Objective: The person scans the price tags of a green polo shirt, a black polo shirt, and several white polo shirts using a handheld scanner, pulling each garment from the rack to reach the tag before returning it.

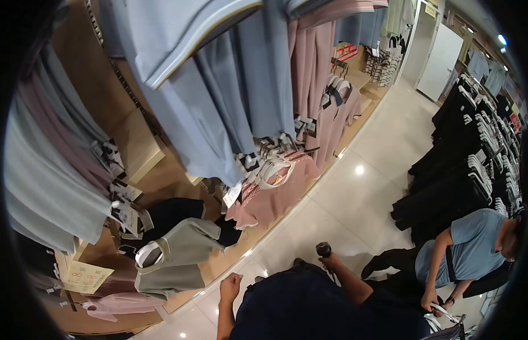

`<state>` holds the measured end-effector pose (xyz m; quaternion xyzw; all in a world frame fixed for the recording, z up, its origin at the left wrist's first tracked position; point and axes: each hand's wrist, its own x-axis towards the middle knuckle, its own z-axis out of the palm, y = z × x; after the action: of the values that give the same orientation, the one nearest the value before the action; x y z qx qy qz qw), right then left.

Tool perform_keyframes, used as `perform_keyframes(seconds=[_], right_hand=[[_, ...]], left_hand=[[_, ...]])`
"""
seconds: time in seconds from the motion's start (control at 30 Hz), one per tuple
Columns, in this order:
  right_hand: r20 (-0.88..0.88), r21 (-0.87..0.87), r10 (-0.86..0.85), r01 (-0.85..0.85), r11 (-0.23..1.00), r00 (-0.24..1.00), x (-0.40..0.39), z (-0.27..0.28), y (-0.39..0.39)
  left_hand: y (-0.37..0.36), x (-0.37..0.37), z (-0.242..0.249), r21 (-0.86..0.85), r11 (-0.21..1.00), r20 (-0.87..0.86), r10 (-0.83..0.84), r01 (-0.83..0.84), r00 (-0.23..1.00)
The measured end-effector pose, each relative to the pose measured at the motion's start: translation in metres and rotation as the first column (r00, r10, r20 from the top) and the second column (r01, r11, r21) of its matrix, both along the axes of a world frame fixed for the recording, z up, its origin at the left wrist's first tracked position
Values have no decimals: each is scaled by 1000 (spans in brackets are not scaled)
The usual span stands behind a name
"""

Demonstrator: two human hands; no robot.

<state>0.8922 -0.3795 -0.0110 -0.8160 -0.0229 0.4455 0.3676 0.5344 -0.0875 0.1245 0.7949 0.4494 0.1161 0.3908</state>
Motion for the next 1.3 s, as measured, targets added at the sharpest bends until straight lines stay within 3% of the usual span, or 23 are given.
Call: perform_keyframes(seconds=[0.07, 0.1, 0.13, 0.23, 0.27, 0.37, 0.4, 0.47, 0.53, 0.6, 0.63, 0.73, 0.77, 0.83, 0.9, 0.93, 0.97, 1.07, 1.1, 1.13, 1.17, 1.27, 1.3], right_hand=[[31, -27, 42, -41, 999, 999, 6, -36, -24], [86, -56, 125, -120, 991, 988, 8, -48, -38], [139, -87, 213, -202, 975, 967, 11, -60, -53], [227, -226, 431, -384, 895, 873, 17, -67, -72], [214, -219, 402, -357, 908, 890, 20, -64, -75], [178, -186, 301, -268, 945, 937, 28, -57, -93], [170, -162, 274, -247, 955, 947, 32, -42, -88], [81, -144, 215, -202, 969, 973, 41, -24, -82], [-69, -151, 147, -156, 976, 987, 59, -23, -73], [-61, -116, 86, -93, 989, 994, 70, -31, -65], [-55, -97, 52, -57, 994, 997, 78, -35, -61], [63, -11, 48, -47, 999, 997, 98, -49, -57], [91, -61, 67, -61, 996, 994, 103, -49, -55], [-10, -130, -62, 60, 990, 998, 111, -38, -54], [-17, -88, -180, 178, 980, 984, 110, -27, -58], [-25, -65, -236, 234, 970, 971, 109, -27, -60], [19, -69, -244, 245, 967, 969, 107, -27, -66], [165, -78, -296, 312, 947, 941, 100, -21, -85], [107, -140, -395, 407, 903, 913, 95, -18, -89], [54, -204, -489, 489, 848, 871, 93, -18, -93], [-23, -179, -521, 510, 842, 853, 86, -36, -103], [-13, -256, -498, 479, 840, 867, 73, -72, -119], [-45, -249, -554, 528, 812, 831, 72, -91, -124]], left_hand=[[-5, 14, 21, -47, 998, -40, -39, 38, 998], [-7, 18, 27, -69, 997, -60, -51, 47, 997], [-4, 16, 13, -21, 999, 29, -47, 47, 998], [4, 32, 34, -1, 1000, -7, -24, 24, 1000], [6, 38, 40, 19, 1000, 47, -21, 21, 999], [1, 66, 73, -52, 999, -104, -19, 13, 994], [-3, 72, 69, -48, 999, -80, -15, 11, 997], [-12, 76, 51, -51, 998, -40, -26, 24, 999], [-20, 74, 28, -15, 998, -151, -62, 60, 987], [-25, 67, 9, -32, 996, -261, -94, 89, 961], [-26, 60, -7, -55, 992, -188, -119, 111, 975], [-18, 56, -26, -197, 962, -200, -227, 188, 953], [-6, 56, -39, -271, 936, -233, -292, 226, 928], [20, 76, -56, -353, 885, -259, -405, 305, 877], [50, 115, -64, -364, 846, -262, -495, 390, 828], [57, 156, -39, -373, 849, -375, -507, 374, 776], [73, 173, -59, -274, 840, -296, -537, 469, 790], [102, 269, -49, -254, 785, -247, -618, 565, 747], [104, 304, -33, -330, 801, -216, -579, 499, 786], [108, 337, -27, -292, 788, -154, -598, 542, 786], [111, 367, -23, -254, 773, -93, -617, 581, 781], [105, 450, -32, -324, 761, 37, -583, 562, 811], [99, 475, -28, -337, 737, 7, -621, 586, 784]])
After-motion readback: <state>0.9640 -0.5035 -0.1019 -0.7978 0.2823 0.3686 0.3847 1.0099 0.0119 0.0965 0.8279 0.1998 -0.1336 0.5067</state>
